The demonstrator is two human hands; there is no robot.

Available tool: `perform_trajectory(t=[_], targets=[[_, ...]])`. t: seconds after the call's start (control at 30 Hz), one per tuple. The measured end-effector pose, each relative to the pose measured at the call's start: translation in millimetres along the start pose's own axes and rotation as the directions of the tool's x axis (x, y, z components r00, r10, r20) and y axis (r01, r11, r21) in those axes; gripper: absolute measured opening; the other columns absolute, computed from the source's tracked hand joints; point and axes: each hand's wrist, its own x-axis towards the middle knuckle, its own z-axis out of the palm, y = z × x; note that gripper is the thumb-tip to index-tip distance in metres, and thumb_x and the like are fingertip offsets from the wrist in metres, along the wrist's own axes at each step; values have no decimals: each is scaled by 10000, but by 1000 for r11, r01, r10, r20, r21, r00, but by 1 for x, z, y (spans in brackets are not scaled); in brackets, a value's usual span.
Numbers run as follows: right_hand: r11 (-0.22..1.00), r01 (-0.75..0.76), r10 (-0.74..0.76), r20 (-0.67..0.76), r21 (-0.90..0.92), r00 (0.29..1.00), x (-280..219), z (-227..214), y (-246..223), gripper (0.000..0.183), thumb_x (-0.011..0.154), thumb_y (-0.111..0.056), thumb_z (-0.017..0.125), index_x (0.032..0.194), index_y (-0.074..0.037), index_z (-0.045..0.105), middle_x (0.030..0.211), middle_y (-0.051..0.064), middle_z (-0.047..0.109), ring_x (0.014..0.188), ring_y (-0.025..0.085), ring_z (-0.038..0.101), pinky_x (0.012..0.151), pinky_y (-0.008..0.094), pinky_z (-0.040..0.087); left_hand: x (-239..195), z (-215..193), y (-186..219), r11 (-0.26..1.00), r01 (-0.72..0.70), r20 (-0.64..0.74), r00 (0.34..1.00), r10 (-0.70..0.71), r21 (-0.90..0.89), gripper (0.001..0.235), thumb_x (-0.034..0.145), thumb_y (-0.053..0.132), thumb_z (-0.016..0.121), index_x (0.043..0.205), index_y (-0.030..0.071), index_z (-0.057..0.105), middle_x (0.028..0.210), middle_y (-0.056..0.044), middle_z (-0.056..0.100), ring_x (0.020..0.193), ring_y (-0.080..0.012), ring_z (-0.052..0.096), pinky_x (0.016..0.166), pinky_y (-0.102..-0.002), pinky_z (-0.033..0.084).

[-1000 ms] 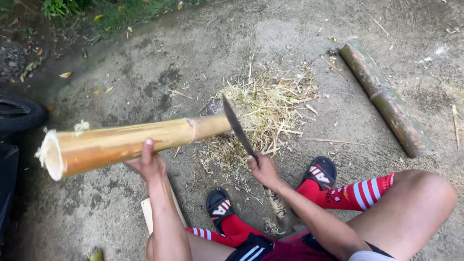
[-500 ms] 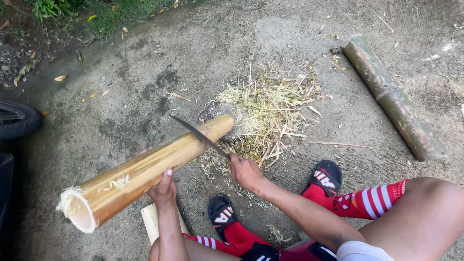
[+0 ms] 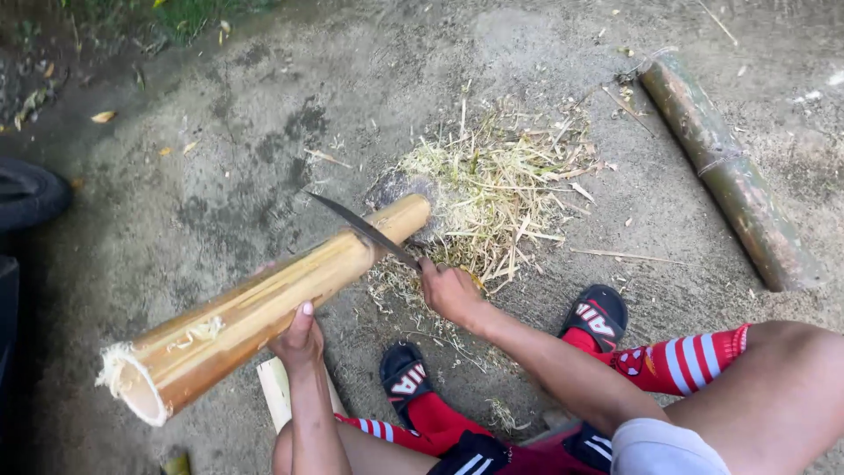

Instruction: The recorder uses a large knife to strip the outer layer of a bamboo stalk while sitting outdoors.

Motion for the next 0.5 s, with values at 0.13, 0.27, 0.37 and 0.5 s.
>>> perform_trajectory(t=[0.13,0.27,0.37,0.5], targets=[[1000,-15,14,-43,-26,999,4,9,4,184,1015,-91,441,1136,21,521,708,202,659,510,345,654,411,478,537,9,9,3,999,-23,-7,1000,23,25,865,789,74,778,1549,53,366,1505,-128,481,1466,-301,464,1304,-507,349],[998,2,-6,-71,-56,997,8,18,20,170,980,-73,455,1100,24,526,705,200,658,533,356,665,444,486,548,3,12,7,999,-39,4,999,39,1,863,791,76,785,1540,76,357,1486,-122,476,1453,-298,464,1296,-518,371],[998,-27,24,-47,-64,999,3,6,9,157,997,-75,445,1091,26,522,714,204,655,527,358,665,440,486,549,6,16,10,999,-49,12,999,48,12,850,800,85,790,1538,80,368,1471,-124,482,1438,-303,473,1299,-528,378],[992,41,-53,-98,-118,994,-1,-1,4,218,992,-71,437,1163,43,509,739,227,651,479,338,654,384,481,535,9,19,4,997,-65,21,998,64,51,842,811,102,793,1541,88,373,1468,-113,488,1450,-299,471,1315,-531,368]])
